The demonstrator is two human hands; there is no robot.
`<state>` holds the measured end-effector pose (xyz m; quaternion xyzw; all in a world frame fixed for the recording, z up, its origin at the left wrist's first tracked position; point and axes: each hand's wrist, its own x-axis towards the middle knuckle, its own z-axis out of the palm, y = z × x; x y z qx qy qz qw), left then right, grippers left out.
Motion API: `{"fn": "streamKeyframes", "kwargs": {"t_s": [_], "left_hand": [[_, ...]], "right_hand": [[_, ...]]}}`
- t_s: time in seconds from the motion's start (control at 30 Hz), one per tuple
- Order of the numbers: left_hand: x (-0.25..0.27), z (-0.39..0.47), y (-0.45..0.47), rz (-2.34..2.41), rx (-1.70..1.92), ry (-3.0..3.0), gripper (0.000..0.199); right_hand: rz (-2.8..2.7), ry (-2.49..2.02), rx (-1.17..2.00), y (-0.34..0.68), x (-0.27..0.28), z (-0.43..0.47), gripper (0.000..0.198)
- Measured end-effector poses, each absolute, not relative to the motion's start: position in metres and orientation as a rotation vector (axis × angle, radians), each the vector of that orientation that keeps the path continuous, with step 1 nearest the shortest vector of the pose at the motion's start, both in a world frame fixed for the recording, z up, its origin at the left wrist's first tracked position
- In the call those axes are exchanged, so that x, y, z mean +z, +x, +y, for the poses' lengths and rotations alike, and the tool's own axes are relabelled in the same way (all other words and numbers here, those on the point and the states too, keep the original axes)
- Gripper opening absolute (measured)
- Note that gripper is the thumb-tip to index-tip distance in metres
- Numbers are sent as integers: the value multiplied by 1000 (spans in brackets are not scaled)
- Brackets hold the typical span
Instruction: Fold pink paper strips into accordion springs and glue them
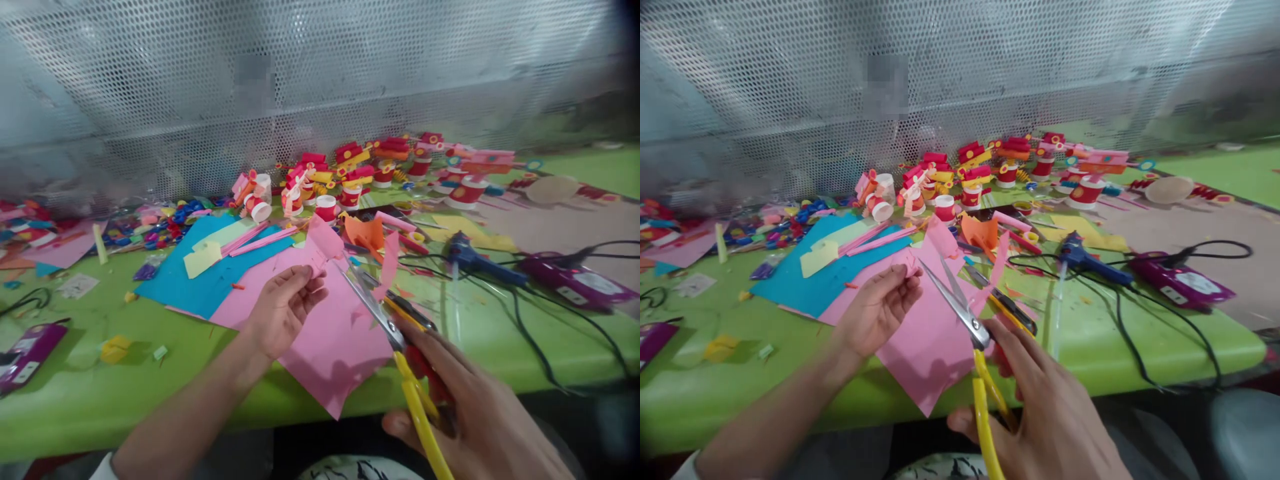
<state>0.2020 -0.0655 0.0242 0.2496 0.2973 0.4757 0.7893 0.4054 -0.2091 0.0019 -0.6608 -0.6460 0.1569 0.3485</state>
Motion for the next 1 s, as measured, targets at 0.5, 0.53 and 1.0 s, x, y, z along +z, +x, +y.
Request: {"fn": "streamKeyframes", "kwargs": {"t_s": [0.5,0.53,1.0], "left_hand": [[14,-68,203,629,1044,681,12],[14,-68,203,628,1043,689,12],[17,-68,202,685,1061,758,14]], "right_hand": [[-1999,-1736,-28,396,-2,-195,53],[-1991,-1733,4,397,-3,-195,52],[-1935,-1718,121,410,-18,-195,62]]}}
